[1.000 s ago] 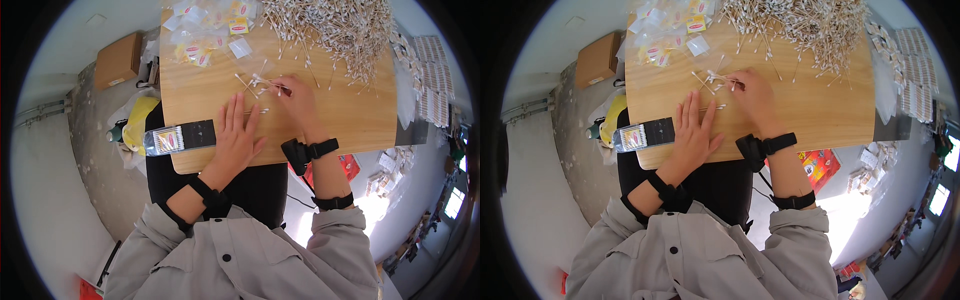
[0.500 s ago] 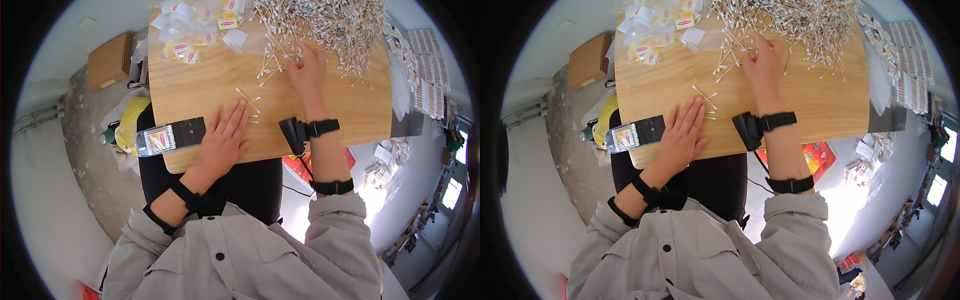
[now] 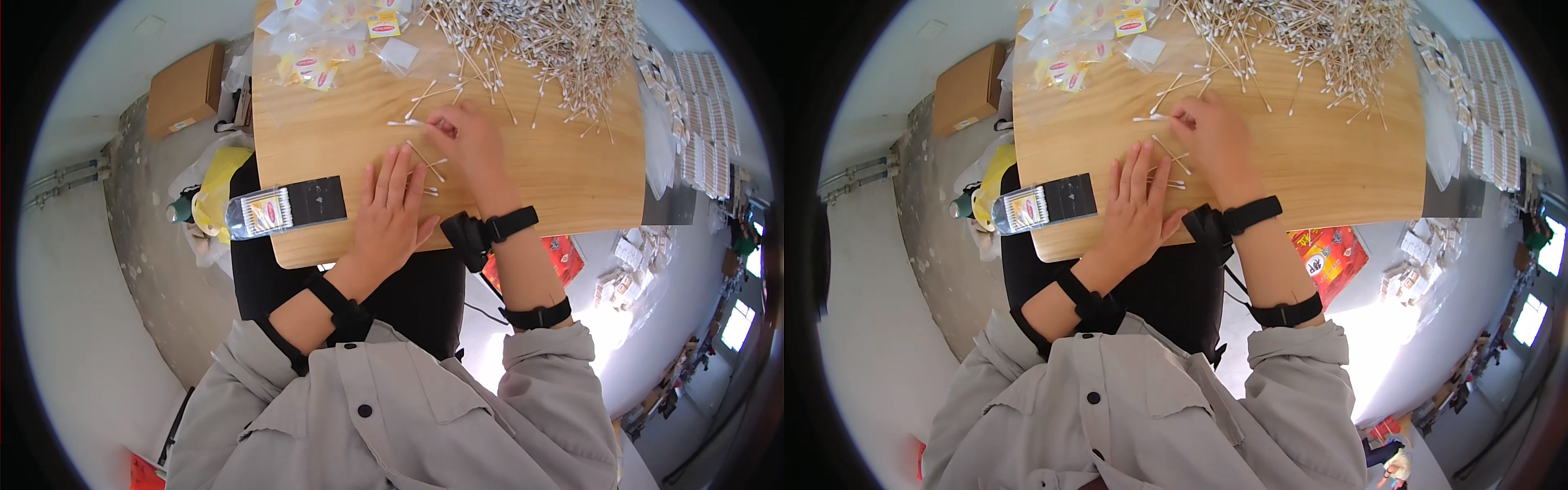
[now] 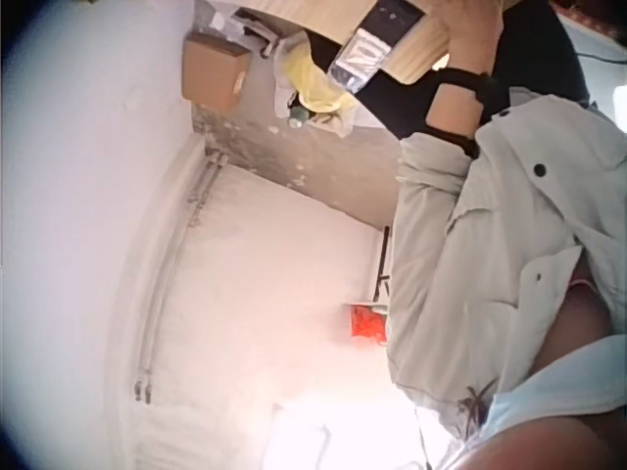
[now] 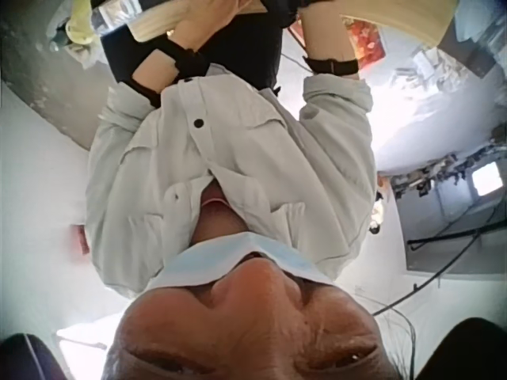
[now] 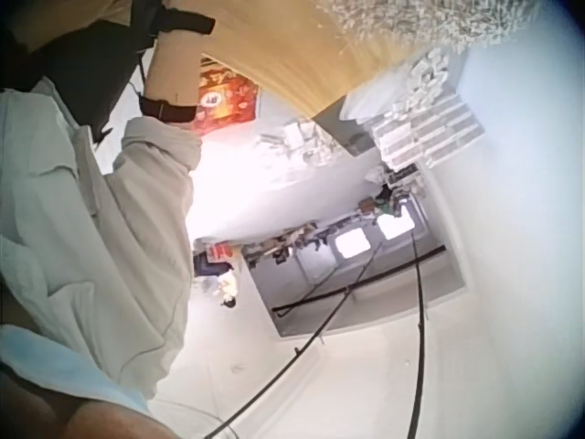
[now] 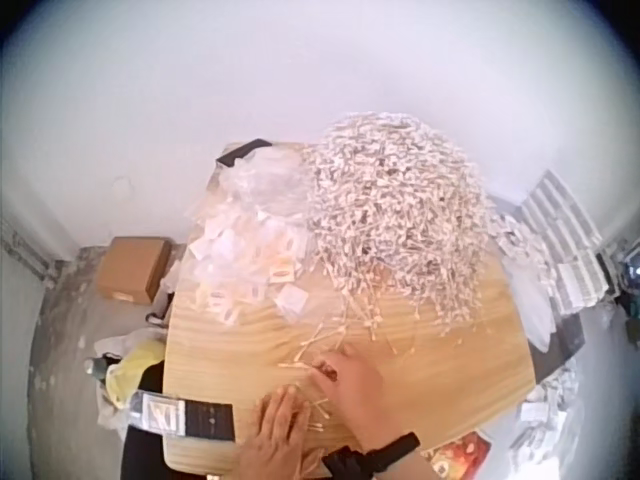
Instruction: The person sits at a wooden table and manually arranges loose cotton swabs into neat rows. They then place these rows into small plastic wrappers, seal them, and set the finished packages aside. The process is repeated continuously with a large pile of loose swabs.
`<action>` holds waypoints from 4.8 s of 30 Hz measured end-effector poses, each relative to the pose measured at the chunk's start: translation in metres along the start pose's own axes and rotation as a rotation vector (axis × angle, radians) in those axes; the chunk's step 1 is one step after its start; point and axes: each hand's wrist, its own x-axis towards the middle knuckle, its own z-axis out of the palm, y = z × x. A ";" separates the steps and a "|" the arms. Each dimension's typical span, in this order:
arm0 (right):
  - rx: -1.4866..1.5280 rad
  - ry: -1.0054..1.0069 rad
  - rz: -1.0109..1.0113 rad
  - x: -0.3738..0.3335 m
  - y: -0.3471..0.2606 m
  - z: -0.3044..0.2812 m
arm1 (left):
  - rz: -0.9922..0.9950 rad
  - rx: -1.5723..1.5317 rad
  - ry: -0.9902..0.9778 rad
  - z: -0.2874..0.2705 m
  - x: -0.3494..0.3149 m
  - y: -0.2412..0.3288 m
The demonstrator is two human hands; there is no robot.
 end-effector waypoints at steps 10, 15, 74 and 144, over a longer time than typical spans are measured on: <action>-0.059 0.127 -0.099 0.028 0.011 0.002 | 0.025 0.061 0.002 0.003 0.021 -0.002; -0.074 -0.124 -0.002 0.008 0.004 -0.011 | -0.008 0.031 0.011 0.007 0.017 -0.006; 0.079 -0.157 0.012 0.000 0.009 -0.013 | 0.028 0.123 -0.030 0.000 0.013 -0.014; 0.317 0.575 0.318 -0.020 0.007 0.003 | -0.070 0.041 -0.120 -0.015 -0.005 -0.014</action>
